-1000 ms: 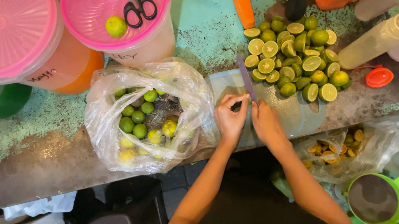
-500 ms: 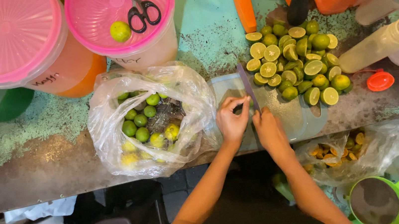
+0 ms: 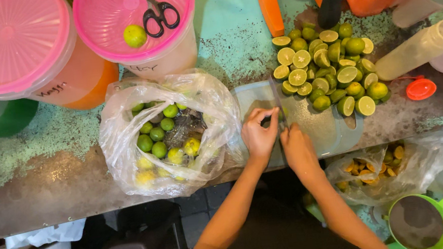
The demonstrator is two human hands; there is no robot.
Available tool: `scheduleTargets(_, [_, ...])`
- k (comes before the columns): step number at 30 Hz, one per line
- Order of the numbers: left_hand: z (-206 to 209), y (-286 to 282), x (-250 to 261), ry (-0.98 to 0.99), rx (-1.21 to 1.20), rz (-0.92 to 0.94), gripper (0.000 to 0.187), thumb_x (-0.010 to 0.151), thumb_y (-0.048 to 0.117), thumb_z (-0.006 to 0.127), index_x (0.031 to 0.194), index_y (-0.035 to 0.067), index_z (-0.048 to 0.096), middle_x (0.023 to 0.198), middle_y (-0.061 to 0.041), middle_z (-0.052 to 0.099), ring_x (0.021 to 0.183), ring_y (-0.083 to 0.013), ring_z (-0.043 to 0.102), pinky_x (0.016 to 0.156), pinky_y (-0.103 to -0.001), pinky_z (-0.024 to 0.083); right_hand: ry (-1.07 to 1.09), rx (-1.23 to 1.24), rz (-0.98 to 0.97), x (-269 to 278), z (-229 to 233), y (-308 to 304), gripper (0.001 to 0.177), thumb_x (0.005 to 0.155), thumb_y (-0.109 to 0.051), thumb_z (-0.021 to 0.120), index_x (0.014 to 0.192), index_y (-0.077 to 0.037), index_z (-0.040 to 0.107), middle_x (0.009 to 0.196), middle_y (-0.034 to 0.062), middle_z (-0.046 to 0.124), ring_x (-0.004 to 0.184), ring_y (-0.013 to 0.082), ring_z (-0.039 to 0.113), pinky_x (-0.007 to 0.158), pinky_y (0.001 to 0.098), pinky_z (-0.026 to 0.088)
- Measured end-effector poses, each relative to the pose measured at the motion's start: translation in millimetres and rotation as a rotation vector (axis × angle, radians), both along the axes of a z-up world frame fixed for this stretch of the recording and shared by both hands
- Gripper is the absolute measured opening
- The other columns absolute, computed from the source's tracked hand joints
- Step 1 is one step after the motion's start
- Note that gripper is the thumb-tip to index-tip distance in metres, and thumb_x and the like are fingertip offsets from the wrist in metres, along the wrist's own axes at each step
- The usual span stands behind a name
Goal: The person cuts limes in half on a cutting board using a small knife, picking them one by one from a plastic bag and placing the cut pieces into a large pile on the counter.
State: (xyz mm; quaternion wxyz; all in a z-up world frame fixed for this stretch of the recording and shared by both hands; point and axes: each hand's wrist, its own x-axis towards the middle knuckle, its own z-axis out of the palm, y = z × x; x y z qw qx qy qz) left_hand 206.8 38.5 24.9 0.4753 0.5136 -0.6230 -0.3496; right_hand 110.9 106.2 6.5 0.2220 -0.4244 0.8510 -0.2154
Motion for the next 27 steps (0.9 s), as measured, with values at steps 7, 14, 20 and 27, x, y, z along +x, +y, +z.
scheduleTargets(7, [5,-3,-1,0.007,0.004,-0.019,0.017,0.091,0.028,0.077,0.089,0.011,0.078,0.089,-0.005,0.074,0.08,-0.0258,0.073,0.069,-0.035,0.054,0.017,-0.001,0.063,-14,-6,-21,0.035,0.102,-0.029,0.05,0.105,0.006,0.06,0.092,0.0385,0.067,0.09,0.0572,0.064,0.082,0.0635,0.05])
scheduleTargets(14, [9,-2,2,-0.029,0.009,-0.012,0.017,0.091,0.028,0.076,0.091,0.011,0.078,0.091,-0.006,0.074,0.08,-0.027,0.072,0.069,-0.035,0.054,0.011,0.119,-0.015,4,-3,40,0.034,0.1,-0.029,0.05,0.105,0.003,0.061,0.095,0.0375,0.067,0.095,0.0573,0.063,0.084,0.0646,0.048])
scheduleTargets(20, [3,0,4,0.013,-0.024,-0.064,0.015,0.093,0.023,0.074,0.097,0.009,0.077,0.094,-0.006,0.075,0.083,-0.0252,0.074,0.072,-0.034,0.055,0.028,0.045,0.032,-11,-19,-6,0.037,0.103,-0.031,0.05,0.102,0.004,0.063,0.096,0.0377,0.067,0.096,0.0562,0.064,0.087,0.0628,0.05])
scheduleTargets(27, [-4,-3,3,0.047,-0.01,-0.081,0.014,0.095,0.021,0.072,0.099,0.008,0.076,0.094,-0.01,0.076,0.083,-0.0235,0.074,0.075,-0.032,0.057,-0.108,0.163,-0.075,-11,-22,59,0.038,0.099,-0.034,0.05,0.104,0.002,0.064,0.098,0.0352,0.067,0.1,0.0558,0.061,0.088,0.0626,0.049])
